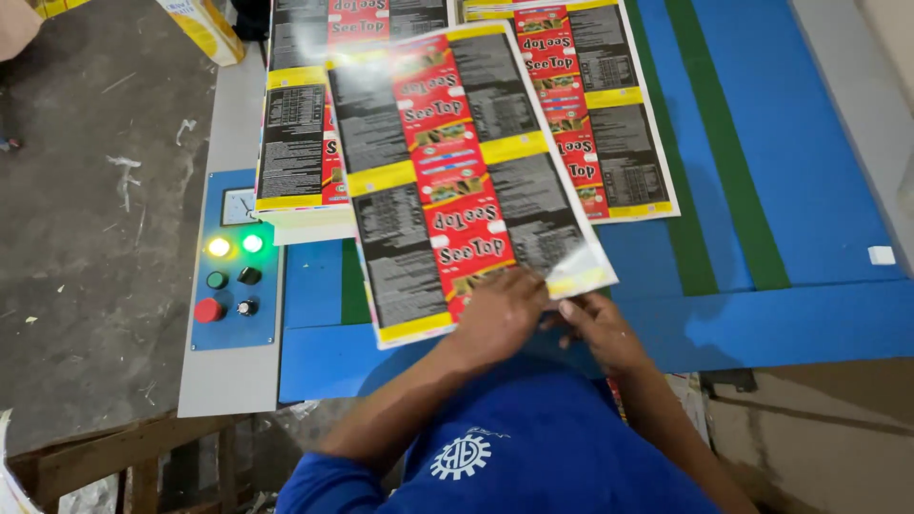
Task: Operating a printing and cutting machine to process food packaging labels.
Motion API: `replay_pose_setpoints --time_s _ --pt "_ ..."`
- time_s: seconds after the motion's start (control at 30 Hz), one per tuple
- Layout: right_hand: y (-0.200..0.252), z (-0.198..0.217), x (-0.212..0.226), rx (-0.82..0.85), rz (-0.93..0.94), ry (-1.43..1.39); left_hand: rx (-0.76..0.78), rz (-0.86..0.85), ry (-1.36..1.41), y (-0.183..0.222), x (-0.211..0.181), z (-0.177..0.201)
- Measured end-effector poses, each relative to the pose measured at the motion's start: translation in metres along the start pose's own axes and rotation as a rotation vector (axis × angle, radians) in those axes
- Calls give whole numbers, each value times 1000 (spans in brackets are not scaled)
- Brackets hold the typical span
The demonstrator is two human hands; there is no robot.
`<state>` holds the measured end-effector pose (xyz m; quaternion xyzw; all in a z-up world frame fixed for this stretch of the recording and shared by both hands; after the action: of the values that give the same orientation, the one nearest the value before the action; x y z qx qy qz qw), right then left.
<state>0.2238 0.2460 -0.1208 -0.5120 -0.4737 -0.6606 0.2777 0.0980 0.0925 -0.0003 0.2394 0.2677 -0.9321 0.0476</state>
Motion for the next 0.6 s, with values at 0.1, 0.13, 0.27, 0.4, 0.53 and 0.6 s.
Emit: replay_pose_setpoints --time_s 0.1,0.13,0.27,0.4,0.53,0.6 --pt "0 5 -4 -67 19 -114 -26 -102 26 -5 -9 3" --pt "1 10 -5 -109 48 -178 -68 -143 60 -6 -11 8" --pt "13 50 -29 -258 54 -244 -37 -98 -23 -4 48 43" --pt "38 83 -42 -418 75 -311 -140 132 -222 14 133 73" --pt "61 107 -47 -500 56 -304 -176 171 -741 17 144 99" --pt "69 119 -58 -512 49 -292 -89 219 -745 17 148 97"
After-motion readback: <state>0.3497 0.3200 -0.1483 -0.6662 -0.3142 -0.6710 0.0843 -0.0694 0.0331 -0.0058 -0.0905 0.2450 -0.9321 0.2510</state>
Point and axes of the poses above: each hand's wrist, its own y-axis away from the middle knuckle, its own z-axis out of the back of the hand, x = y × z, the point moved 4 cm from there along -y, towards the middle knuckle, and after that the axes turned 11 degrees about y, right-handed, at the moved point
